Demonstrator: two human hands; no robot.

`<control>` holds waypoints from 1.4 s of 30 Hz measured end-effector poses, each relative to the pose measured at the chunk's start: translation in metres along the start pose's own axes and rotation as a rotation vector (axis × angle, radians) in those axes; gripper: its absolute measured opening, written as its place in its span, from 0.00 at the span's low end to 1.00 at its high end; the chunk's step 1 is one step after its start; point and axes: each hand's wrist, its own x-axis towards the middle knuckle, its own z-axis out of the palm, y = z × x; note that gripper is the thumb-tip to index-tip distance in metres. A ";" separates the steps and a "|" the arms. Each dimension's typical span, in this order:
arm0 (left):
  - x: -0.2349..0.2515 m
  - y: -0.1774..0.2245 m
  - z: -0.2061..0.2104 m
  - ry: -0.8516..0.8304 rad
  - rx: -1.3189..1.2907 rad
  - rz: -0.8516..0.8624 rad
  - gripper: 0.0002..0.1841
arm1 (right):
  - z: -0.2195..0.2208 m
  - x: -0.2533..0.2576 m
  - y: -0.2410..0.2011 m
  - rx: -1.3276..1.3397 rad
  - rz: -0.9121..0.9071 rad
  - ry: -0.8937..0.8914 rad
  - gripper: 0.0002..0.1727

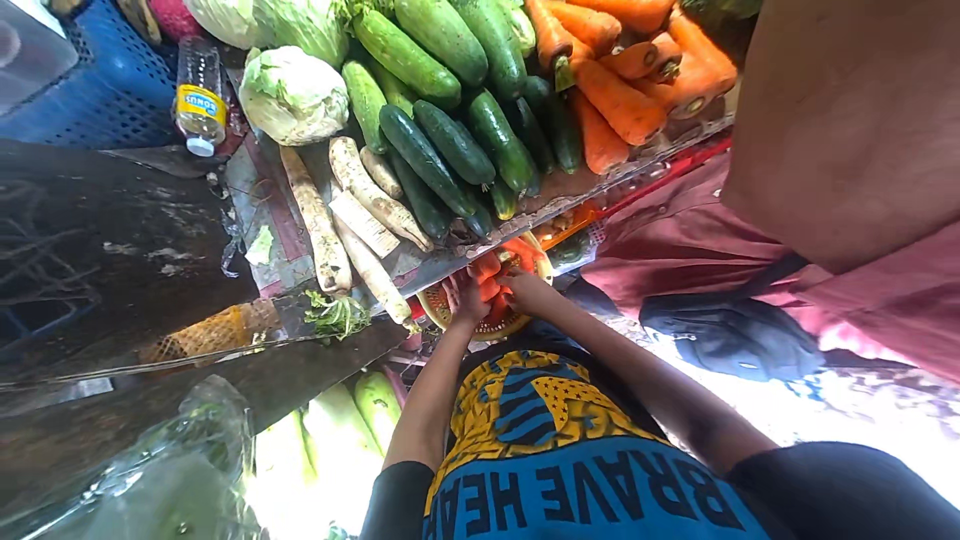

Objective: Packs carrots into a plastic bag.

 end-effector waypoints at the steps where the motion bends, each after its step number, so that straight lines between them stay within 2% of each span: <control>1: 0.000 -0.002 0.003 0.018 -0.005 0.007 0.61 | 0.001 0.001 -0.001 -0.023 0.002 -0.010 0.20; 4: -0.001 -0.008 0.000 -0.010 -0.014 0.039 0.58 | 0.002 -0.001 -0.002 -0.133 -0.017 0.065 0.24; 5: -0.004 -0.011 -0.004 -0.014 -0.015 0.063 0.57 | 0.003 -0.002 -0.001 -0.177 -0.053 0.123 0.32; 8: -0.022 -0.014 -0.040 -0.158 -0.024 0.153 0.62 | 0.002 -0.004 0.006 -0.272 -0.208 0.203 0.67; 9: -0.032 -0.012 -0.058 -0.216 -0.041 0.198 0.64 | 0.000 -0.005 0.005 -0.287 -0.253 0.173 0.73; 10: -0.043 -0.009 -0.073 -0.242 -0.046 0.251 0.64 | 0.000 -0.008 0.003 -0.296 -0.288 0.159 0.75; 12: -0.064 0.000 -0.096 -0.244 -0.034 0.323 0.62 | -0.007 -0.019 -0.008 -0.296 -0.293 0.115 0.73; 14: -0.080 0.011 -0.117 -0.283 -0.008 0.323 0.60 | -0.026 -0.036 -0.020 -0.253 -0.274 0.019 0.72; 17: -0.102 0.032 -0.148 -0.316 0.049 0.339 0.58 | -0.053 -0.064 -0.030 -0.195 -0.247 -0.060 0.76; 22: -0.123 0.054 -0.210 -0.243 0.026 0.465 0.56 | -0.099 -0.107 -0.040 -0.128 -0.258 0.120 0.70; 25: -0.136 0.058 -0.251 -0.215 0.023 0.505 0.57 | -0.108 -0.123 -0.038 0.096 -0.355 0.197 0.66; 28: -0.150 0.058 -0.291 -0.147 0.000 0.525 0.56 | -0.095 -0.123 -0.034 0.558 -0.536 0.214 0.61; 30: -0.154 0.051 -0.303 0.011 -0.189 0.604 0.52 | -0.088 -0.119 -0.035 0.816 -0.627 0.201 0.63; 32: -0.147 0.040 -0.299 0.243 -0.501 0.731 0.47 | -0.091 -0.119 -0.043 0.992 -0.659 0.223 0.66; 35: -0.131 0.045 -0.282 0.450 -0.959 0.833 0.38 | -0.113 -0.120 -0.067 0.966 -0.586 0.407 0.65; 38: -0.132 0.070 -0.273 0.456 -1.339 0.691 0.37 | -0.141 -0.120 -0.101 0.795 -0.403 0.559 0.63; 40: -0.133 0.081 -0.280 0.445 -1.434 0.515 0.37 | -0.158 -0.114 -0.120 0.673 -0.295 0.626 0.58; 42: -0.123 0.079 -0.287 0.422 -1.463 0.464 0.37 | -0.175 -0.108 -0.130 0.679 -0.226 0.608 0.52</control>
